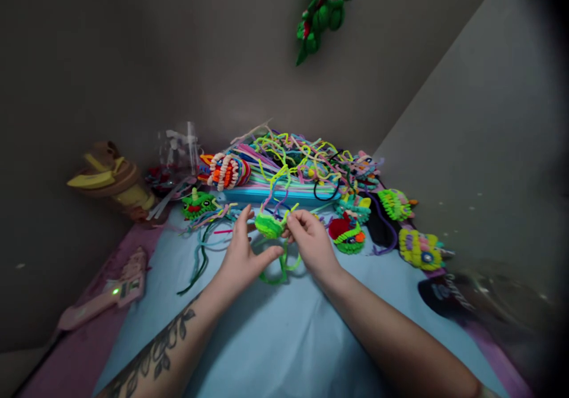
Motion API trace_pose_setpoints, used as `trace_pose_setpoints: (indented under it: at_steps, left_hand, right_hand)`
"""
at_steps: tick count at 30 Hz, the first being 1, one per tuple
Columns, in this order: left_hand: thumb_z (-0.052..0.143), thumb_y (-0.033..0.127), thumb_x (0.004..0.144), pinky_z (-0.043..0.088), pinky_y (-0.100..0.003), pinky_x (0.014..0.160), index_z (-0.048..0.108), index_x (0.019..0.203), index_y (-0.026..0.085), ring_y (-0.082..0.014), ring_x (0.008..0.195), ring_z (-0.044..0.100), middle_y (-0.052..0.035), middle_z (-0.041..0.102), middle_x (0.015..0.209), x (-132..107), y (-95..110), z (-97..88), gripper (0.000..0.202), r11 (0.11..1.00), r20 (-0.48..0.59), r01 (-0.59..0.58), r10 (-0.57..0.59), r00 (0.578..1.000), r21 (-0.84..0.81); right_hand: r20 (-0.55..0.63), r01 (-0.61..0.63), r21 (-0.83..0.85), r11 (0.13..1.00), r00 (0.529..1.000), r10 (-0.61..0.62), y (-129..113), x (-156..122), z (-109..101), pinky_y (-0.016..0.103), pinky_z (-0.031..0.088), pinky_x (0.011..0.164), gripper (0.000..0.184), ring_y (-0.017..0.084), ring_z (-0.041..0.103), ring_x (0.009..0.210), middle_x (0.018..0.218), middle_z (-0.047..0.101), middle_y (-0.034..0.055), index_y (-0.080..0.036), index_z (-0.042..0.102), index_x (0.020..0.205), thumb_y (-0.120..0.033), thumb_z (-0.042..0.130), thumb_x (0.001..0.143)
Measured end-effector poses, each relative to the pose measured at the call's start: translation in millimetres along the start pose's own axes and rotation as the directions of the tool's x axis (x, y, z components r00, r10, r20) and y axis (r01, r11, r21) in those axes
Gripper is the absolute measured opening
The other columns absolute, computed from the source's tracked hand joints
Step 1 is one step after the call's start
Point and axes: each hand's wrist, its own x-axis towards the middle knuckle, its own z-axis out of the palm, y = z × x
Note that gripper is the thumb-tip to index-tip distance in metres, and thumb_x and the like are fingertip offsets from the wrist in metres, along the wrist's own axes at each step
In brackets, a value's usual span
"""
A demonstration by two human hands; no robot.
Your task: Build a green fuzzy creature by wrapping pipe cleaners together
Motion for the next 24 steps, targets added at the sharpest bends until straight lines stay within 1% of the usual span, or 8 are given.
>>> trace_pose_setpoints:
  at_steps: [4,9,13,16,18,20,22,24]
  left_hand:
    - [0.071,0.035,0.072,0.053,-0.038,0.082,0.026,0.138,0.02,-0.0223,0.099,0.062,-0.0143,0.053,0.122,2,6,0.0,0.081,0.961,-0.029,0.133,-0.145,0.989,-0.244]
    - [0.067,0.033,0.075,0.051,-0.03,0.08,0.04,0.129,0.022,-0.0162,0.091,0.06,-0.0056,0.058,0.106,5,11,-5.2,0.061,0.931,-0.115,0.091,-0.14,0.983,-0.355]
    - [0.071,0.034,0.072,0.049,-0.03,0.082,0.049,0.123,0.023,-0.0157,0.09,0.058,-0.0039,0.059,0.106,6,12,-9.1,0.057,0.926,-0.109,0.072,-0.12,0.987,-0.371]
    - [0.072,0.036,0.071,0.048,-0.029,0.08,0.051,0.126,0.024,-0.0158,0.09,0.058,-0.0043,0.059,0.111,7,12,-12.2,0.06,0.926,-0.124,0.072,-0.126,0.984,-0.371]
    - [0.072,0.036,0.071,0.048,-0.027,0.076,0.051,0.13,0.025,-0.0161,0.088,0.058,-0.0043,0.061,0.11,7,14,-14.3,0.064,0.919,-0.102,0.099,-0.148,0.984,-0.381]
    - [0.072,0.038,0.071,0.047,-0.025,0.068,0.049,0.134,0.025,-0.0155,0.08,0.058,-0.0037,0.063,0.102,8,16,-16.3,0.068,0.917,-0.062,0.148,-0.184,0.981,-0.37]
    - [0.072,0.04,0.071,0.044,-0.023,0.059,0.049,0.135,0.024,-0.0135,0.069,0.055,-0.0023,0.064,0.091,8,18,-17.8,0.07,0.918,-0.003,0.2,-0.214,0.977,-0.344]
    - [0.072,0.042,0.071,0.04,-0.022,0.053,0.051,0.135,0.022,-0.0116,0.061,0.051,-0.0011,0.064,0.083,8,19,-18.6,0.07,0.91,0.068,0.255,-0.246,0.967,-0.327]
  right_hand:
    - [0.103,-0.09,0.173,0.981,0.992,0.073,1,-5,9,0.024,0.044,0.054,0.029,0.013,0.055,0.056,0.062,0.057,-0.0022,-0.02,0.053,0.073,-0.048,0.06,0.077]
    - [0.185,-0.134,0.231,0.964,0.979,0.091,5,-13,16,0.023,0.043,0.054,0.03,0.011,0.053,0.055,0.064,0.056,-0.0027,-0.019,0.053,0.074,-0.048,0.063,0.076]
    - [0.203,-0.083,0.105,0.991,0.977,0.061,5,-15,15,0.021,0.037,0.049,0.026,0.01,0.047,0.049,0.055,0.051,-0.005,-0.019,0.053,0.075,-0.044,0.057,0.082]
    - [0.154,0.095,-0.135,0.986,0.985,-0.074,-1,-17,10,0.023,0.041,0.054,0.014,0.013,0.054,0.059,0.065,0.058,-0.0015,-0.019,0.057,0.078,-0.032,0.057,0.083]
    - [0.152,0.309,-0.351,0.884,0.95,-0.272,-7,-18,5,0.026,0.046,0.066,0.006,0.015,0.059,0.075,0.079,0.064,0.0025,-0.019,0.061,0.082,-0.023,0.057,0.084]
    - [0.23,0.488,-0.54,0.686,0.869,-0.437,-13,-19,-1,0.028,0.046,0.075,0.011,0.017,0.06,0.084,0.087,0.065,0.0053,-0.02,0.065,0.088,-0.018,0.053,0.087]
    - [0.336,0.586,-0.644,0.492,0.794,-0.506,-17,-18,-7,0.028,0.046,0.075,0.017,0.018,0.061,0.083,0.089,0.066,0.0067,-0.021,0.067,0.092,-0.019,0.05,0.09]
    - [0.405,0.631,-0.674,0.383,0.75,-0.523,-20,-15,-13,0.029,0.046,0.073,0.018,0.018,0.061,0.082,0.089,0.067,0.0072,-0.022,0.068,0.092,-0.02,0.05,0.091]
